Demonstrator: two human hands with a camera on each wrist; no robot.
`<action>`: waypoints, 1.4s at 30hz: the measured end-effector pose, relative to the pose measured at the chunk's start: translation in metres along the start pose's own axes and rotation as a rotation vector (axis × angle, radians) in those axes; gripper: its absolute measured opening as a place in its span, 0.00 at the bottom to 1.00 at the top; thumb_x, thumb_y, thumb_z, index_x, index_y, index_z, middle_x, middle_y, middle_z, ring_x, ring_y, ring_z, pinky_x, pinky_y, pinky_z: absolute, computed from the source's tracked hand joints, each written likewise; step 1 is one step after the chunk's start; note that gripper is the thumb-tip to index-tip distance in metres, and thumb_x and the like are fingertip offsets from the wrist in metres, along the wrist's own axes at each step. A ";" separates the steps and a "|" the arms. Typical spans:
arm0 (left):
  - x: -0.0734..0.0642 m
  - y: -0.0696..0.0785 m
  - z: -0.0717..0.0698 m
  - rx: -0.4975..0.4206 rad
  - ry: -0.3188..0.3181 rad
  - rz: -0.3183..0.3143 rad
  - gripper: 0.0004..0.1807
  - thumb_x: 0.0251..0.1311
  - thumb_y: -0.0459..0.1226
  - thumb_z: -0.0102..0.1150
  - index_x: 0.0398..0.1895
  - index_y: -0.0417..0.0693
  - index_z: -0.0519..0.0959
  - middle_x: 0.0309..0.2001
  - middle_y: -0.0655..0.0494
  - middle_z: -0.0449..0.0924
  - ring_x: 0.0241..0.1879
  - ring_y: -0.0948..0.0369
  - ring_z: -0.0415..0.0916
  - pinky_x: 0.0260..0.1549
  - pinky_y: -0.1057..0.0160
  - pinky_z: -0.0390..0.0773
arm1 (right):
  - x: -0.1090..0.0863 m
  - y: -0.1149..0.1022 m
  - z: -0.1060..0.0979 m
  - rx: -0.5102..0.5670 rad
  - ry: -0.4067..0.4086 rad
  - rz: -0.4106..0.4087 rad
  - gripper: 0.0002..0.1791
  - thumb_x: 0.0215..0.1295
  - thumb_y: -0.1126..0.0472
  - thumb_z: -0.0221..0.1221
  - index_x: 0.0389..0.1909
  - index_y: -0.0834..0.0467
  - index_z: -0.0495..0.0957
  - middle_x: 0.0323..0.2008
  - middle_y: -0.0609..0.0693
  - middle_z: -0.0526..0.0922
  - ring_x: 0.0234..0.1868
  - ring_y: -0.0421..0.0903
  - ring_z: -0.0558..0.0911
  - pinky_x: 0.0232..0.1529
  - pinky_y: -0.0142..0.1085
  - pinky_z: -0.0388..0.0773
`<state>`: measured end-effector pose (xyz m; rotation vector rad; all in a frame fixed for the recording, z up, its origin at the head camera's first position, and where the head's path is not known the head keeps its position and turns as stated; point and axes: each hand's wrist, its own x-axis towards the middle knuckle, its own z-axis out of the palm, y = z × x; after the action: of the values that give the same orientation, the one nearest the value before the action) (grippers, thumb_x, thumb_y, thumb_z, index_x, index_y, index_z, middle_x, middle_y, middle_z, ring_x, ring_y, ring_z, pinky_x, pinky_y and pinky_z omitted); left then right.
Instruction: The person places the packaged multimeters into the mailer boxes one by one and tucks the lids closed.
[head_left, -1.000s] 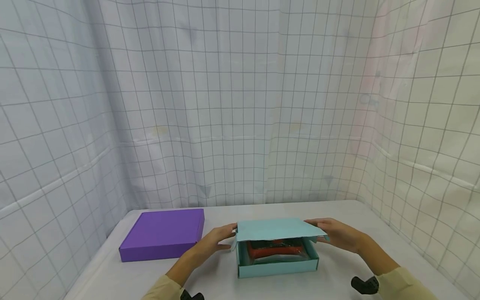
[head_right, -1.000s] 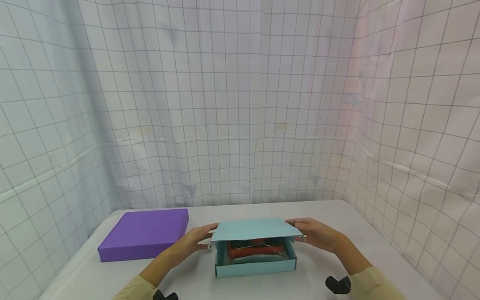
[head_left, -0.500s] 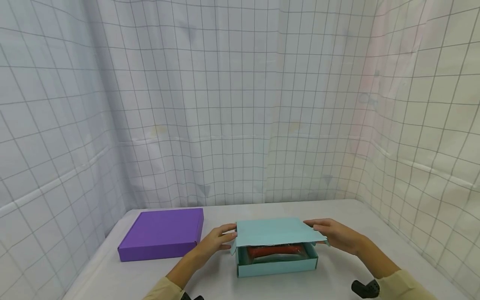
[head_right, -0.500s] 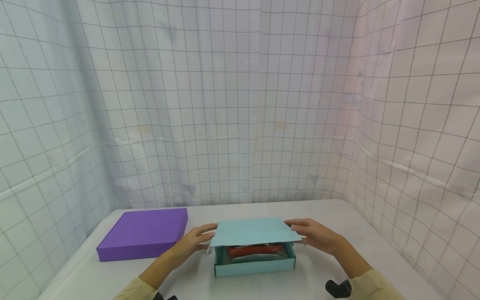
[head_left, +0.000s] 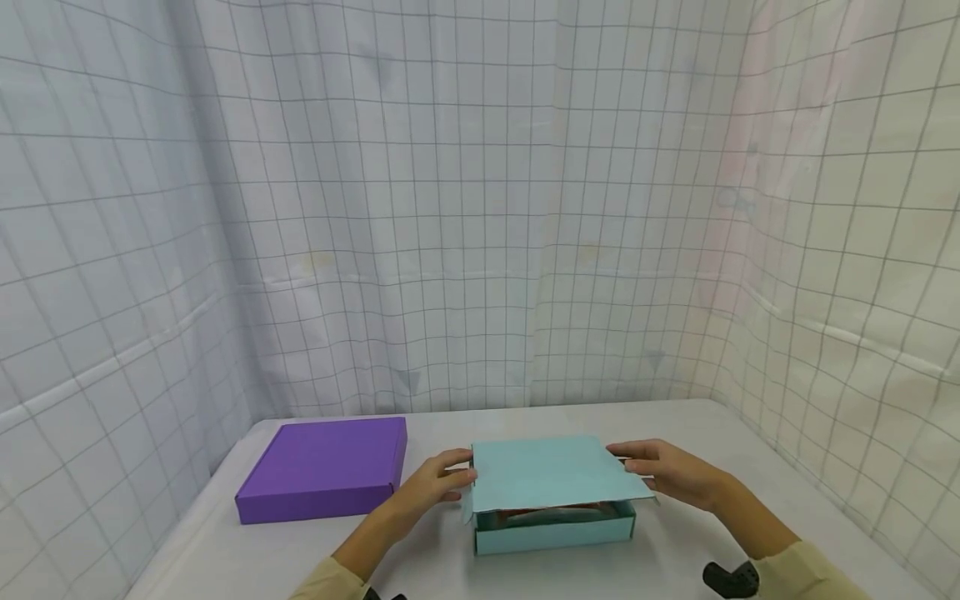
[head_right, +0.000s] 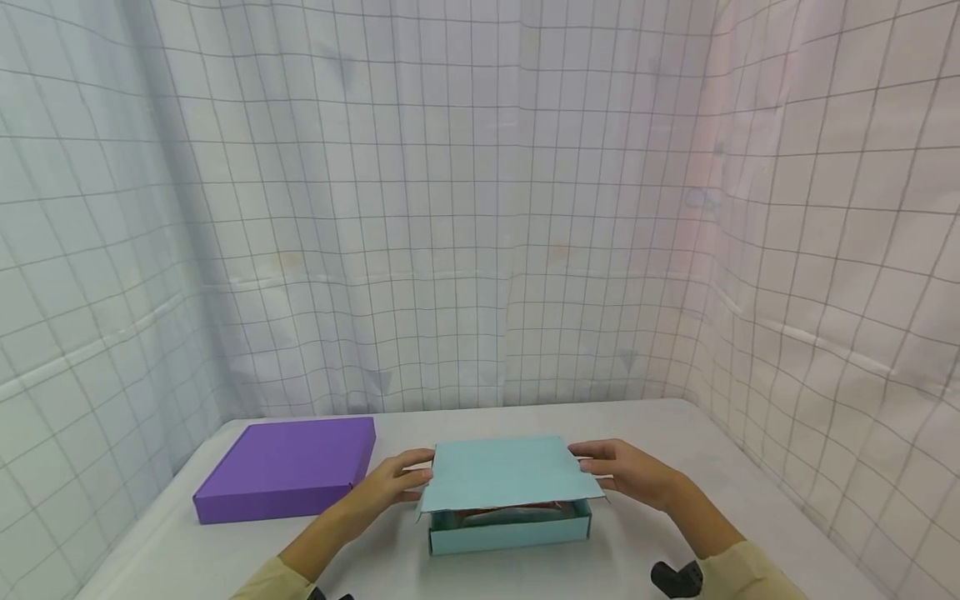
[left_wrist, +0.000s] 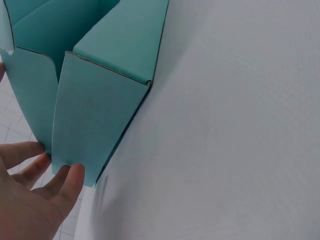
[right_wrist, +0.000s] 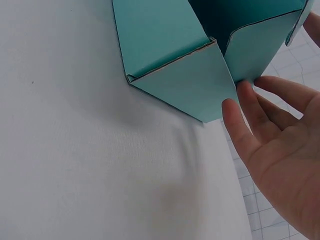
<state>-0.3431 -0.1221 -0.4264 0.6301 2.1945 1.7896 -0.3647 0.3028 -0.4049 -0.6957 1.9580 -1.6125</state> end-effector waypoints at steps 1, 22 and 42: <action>-0.001 0.000 0.000 0.004 -0.003 -0.002 0.36 0.62 0.50 0.54 0.67 0.40 0.59 0.68 0.42 0.53 0.61 0.48 0.62 0.54 0.50 0.69 | 0.000 -0.001 0.001 -0.005 0.001 0.003 0.27 0.73 0.60 0.43 0.69 0.67 0.52 0.70 0.63 0.46 0.69 0.62 0.43 0.62 0.63 0.39; -0.003 -0.002 0.000 0.095 -0.006 0.005 0.39 0.58 0.50 0.60 0.68 0.43 0.60 0.69 0.51 0.50 0.65 0.45 0.54 0.54 0.48 0.68 | -0.001 0.003 0.004 -0.133 0.022 -0.039 0.31 0.66 0.61 0.54 0.68 0.63 0.57 0.68 0.60 0.55 0.68 0.59 0.52 0.62 0.47 0.60; -0.005 -0.005 0.003 0.091 0.024 -0.015 0.41 0.51 0.47 0.67 0.66 0.44 0.61 0.68 0.45 0.54 0.64 0.44 0.55 0.53 0.43 0.66 | 0.000 0.009 0.007 -0.134 0.074 -0.008 0.33 0.64 0.63 0.58 0.67 0.63 0.58 0.66 0.61 0.57 0.64 0.57 0.60 0.56 0.41 0.69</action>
<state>-0.3383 -0.1222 -0.4321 0.6122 2.3017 1.7069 -0.3608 0.2991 -0.4153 -0.7049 2.1350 -1.5433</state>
